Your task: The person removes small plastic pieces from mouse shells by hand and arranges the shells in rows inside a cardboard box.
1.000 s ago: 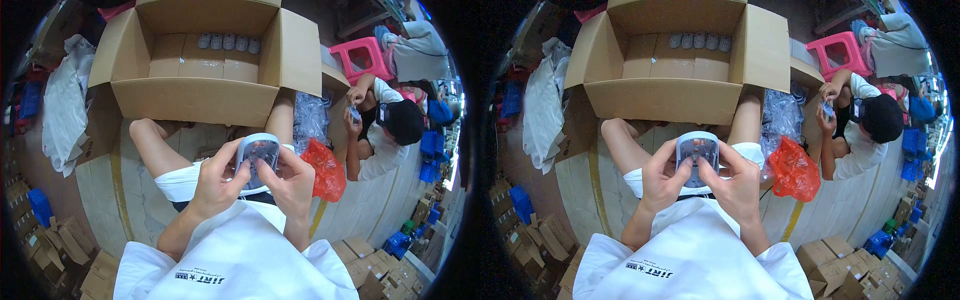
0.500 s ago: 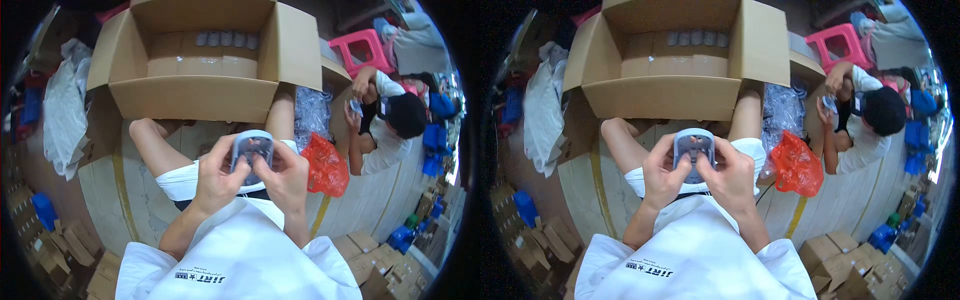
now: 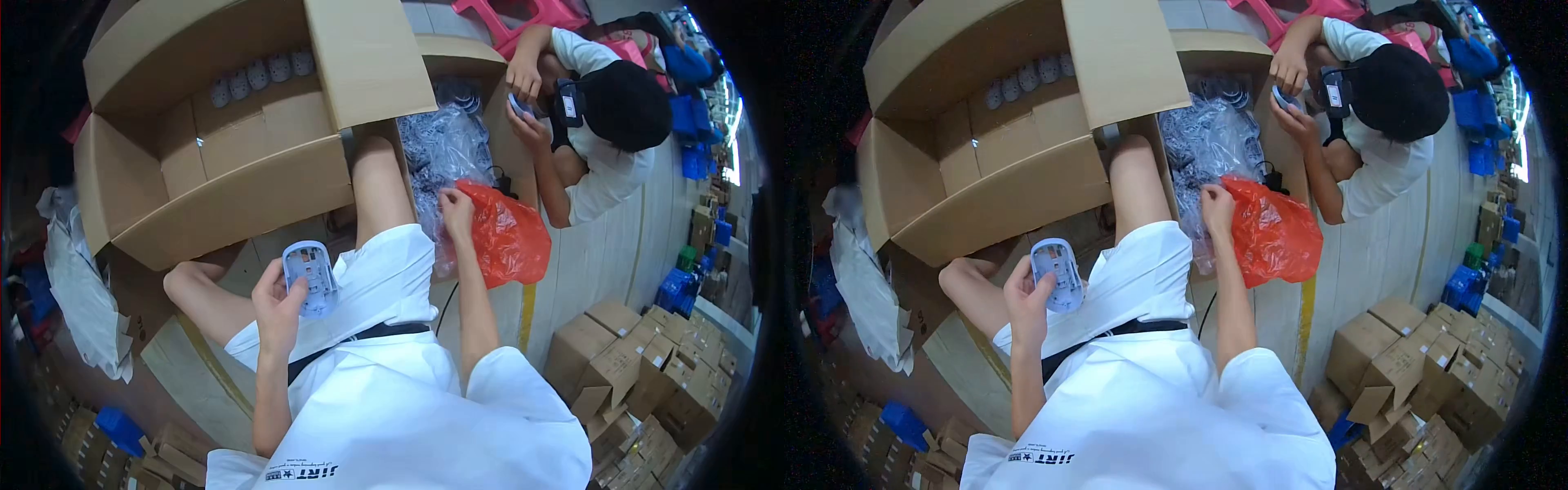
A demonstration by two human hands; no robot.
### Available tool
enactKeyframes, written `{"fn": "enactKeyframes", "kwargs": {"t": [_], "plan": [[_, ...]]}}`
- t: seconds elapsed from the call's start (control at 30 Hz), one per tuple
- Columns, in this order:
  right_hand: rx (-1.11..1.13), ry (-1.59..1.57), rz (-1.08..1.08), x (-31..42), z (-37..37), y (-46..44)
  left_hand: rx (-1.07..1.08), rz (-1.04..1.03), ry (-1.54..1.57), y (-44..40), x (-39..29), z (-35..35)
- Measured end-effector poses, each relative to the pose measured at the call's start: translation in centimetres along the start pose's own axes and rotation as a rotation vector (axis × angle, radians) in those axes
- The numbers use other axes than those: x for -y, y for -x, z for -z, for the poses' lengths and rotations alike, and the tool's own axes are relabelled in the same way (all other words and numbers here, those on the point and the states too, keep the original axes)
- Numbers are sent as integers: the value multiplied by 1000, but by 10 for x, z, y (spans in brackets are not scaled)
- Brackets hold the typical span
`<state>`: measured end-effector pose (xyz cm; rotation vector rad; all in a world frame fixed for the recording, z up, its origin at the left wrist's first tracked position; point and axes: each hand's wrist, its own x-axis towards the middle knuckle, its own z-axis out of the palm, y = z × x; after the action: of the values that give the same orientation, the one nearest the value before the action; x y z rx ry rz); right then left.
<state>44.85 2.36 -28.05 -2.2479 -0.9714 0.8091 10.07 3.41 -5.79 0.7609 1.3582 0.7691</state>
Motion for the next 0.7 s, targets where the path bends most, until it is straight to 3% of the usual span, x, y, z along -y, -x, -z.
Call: {"fn": "enactKeyframes", "kwargs": {"t": [0.1,0.17,0.37,0.53,0.7], "plan": [[75,154,44,-28,-29,-31,34,22,-32,6,6,-21],[102,620,13,-18,-42,-37,71,35,-60,2,4,-29],[193,572,90,-37,-52,-42,65,82,-68,-20,-6,-31],[-6,322,174,-56,-51,-41,54,49,-61,-24,-4,-31],[10,128,28,-45,-32,-14,53,28,-28,-2,-6,-14]]}}
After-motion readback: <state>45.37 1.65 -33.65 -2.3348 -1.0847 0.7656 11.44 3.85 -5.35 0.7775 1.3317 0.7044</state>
